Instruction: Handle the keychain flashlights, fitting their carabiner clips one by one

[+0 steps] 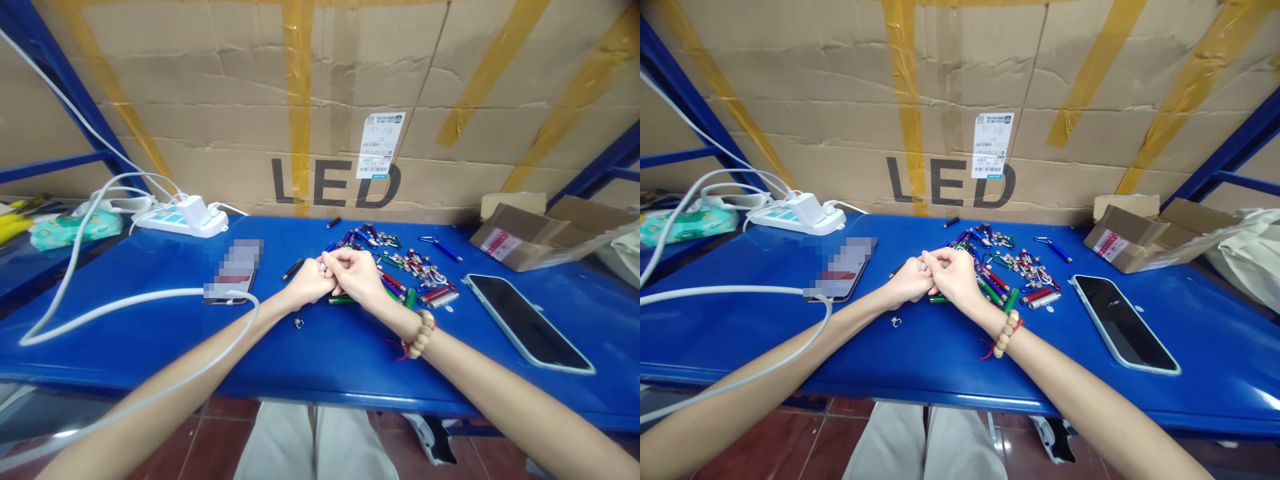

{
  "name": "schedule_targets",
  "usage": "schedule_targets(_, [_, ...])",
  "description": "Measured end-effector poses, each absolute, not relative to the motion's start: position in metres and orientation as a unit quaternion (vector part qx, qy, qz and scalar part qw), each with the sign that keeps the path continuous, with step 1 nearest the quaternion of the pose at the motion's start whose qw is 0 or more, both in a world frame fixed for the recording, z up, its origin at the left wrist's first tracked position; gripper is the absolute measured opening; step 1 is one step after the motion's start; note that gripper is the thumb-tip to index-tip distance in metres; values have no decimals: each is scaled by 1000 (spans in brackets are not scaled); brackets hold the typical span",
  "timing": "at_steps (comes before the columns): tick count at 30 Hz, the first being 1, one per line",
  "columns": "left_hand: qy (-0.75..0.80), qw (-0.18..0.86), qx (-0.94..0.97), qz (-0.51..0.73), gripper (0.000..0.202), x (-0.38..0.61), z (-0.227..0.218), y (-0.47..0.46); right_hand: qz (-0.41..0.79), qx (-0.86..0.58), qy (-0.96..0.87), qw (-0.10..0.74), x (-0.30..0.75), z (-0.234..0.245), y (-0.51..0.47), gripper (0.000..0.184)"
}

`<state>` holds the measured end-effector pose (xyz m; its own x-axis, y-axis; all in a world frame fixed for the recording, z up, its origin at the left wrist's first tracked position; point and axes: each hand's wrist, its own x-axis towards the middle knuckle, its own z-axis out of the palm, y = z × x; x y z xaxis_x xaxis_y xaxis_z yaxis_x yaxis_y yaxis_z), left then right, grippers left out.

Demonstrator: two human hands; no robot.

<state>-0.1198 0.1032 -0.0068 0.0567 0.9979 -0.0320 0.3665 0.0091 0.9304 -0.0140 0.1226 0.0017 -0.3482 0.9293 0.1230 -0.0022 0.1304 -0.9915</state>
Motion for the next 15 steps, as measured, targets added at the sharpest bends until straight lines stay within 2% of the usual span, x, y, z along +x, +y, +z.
schedule_targets(8, [564, 461, 586, 356, 23, -124, -4, 105, 547, -380, -594, 451, -16, -1, 123, 29])
schedule_targets(15, [556, 472, 569, 380, 21, -119, -3, 103, 569, -370, -604, 419, -12, -1, 127, 30])
